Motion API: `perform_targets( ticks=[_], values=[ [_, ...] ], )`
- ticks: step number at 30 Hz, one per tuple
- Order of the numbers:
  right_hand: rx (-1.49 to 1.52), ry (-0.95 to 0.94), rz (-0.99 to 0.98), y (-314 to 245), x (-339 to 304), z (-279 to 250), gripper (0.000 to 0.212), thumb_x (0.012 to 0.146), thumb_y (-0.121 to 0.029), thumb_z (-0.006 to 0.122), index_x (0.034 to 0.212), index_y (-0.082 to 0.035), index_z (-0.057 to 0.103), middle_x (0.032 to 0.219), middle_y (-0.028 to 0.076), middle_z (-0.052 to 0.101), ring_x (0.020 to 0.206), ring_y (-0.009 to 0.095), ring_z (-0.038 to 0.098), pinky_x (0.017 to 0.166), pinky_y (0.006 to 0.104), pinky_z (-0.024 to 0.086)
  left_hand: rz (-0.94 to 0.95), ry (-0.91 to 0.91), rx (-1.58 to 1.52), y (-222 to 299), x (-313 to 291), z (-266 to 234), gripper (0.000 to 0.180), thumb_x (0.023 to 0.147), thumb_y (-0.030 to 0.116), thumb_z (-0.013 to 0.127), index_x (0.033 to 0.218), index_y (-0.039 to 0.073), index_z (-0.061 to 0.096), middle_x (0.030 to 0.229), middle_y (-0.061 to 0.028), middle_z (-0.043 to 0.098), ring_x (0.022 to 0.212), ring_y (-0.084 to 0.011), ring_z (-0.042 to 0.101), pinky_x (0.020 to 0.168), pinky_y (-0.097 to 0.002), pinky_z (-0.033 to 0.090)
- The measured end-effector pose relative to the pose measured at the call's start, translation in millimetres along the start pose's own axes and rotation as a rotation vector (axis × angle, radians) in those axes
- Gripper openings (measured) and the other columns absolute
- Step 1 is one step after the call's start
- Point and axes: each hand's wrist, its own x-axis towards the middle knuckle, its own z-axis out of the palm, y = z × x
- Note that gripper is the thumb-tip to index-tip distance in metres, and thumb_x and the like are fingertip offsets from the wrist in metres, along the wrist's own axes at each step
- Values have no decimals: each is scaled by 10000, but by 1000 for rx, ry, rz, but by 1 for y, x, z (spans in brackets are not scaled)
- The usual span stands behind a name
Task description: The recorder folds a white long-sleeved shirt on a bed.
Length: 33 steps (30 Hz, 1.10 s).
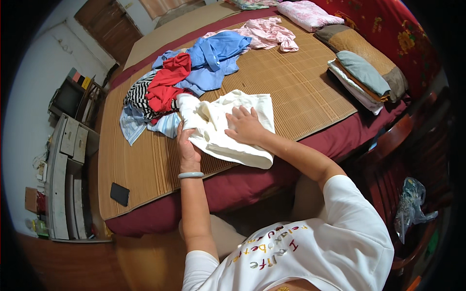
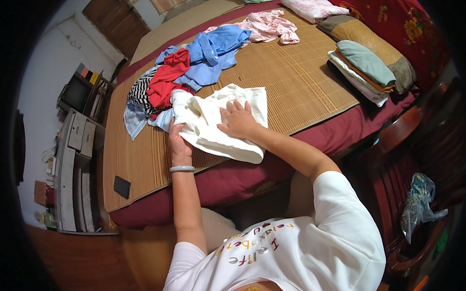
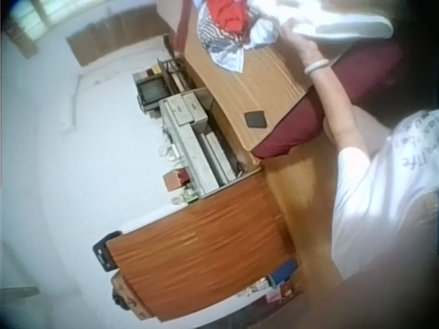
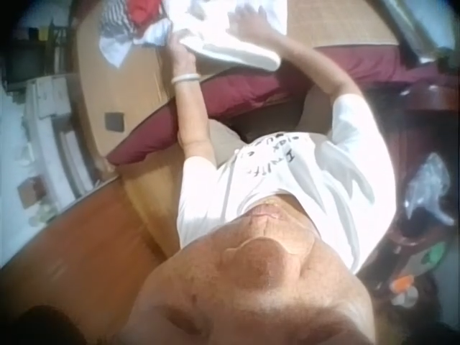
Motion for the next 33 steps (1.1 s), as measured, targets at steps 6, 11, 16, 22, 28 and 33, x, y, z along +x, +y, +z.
perform_targets(
  ticks=[6,11,16,22,28,33],
  values=[
    [381,-168,-305,11,26,4,660,935,-530,583,1415,-76,585,1439,188,559,1381,349,498,1129,539,399,136,-445,416,-4,-29,49,142,804,16,661,932,57,614,1441,-149,572,1168,-211,594,979,-323,499],
    [1116,-310,-282,88,31,-20,665,976,-525,568,1412,-23,562,1352,176,633,1213,293,638,989,437,543,376,-772,1163,-39,-56,89,256,762,149,754,904,85,550,1498,-188,531,1409,-426,445,1219,-548,284],
    [1591,-375,325,116,28,-48,768,1040,-625,426,1468,10,487,1336,233,628,1173,304,657,962,471,550,421,-861,1560,-66,-88,104,386,751,206,787,1055,94,577,1491,-171,522,1437,-406,419,1196,-581,299],
    [185,-164,-43,70,12,-98,524,883,-456,734,1200,-39,708,1070,214,737,991,376,710,859,464,551,443,-860,1654,-78,-95,110,426,763,161,755,1141,87,572,1421,-155,568,1381,-375,484,1162,-554,357],
    [293,185,184,62,18,-70,303,922,-336,689,1036,-60,734,1020,206,730,919,404,691,793,475,533,412,-883,1587,-78,-102,112,395,815,144,728,1193,81,631,1347,-159,625,1342,-360,528,1164,-499,376],
    [252,195,274,113,13,-43,303,891,-343,727,978,-53,734,925,189,734,859,388,699,738,464,534,341,-1005,1263,-61,-100,105,447,881,183,734,1311,94,650,1339,-168,640,1296,-356,568,1146,-474,409]
  ],
)
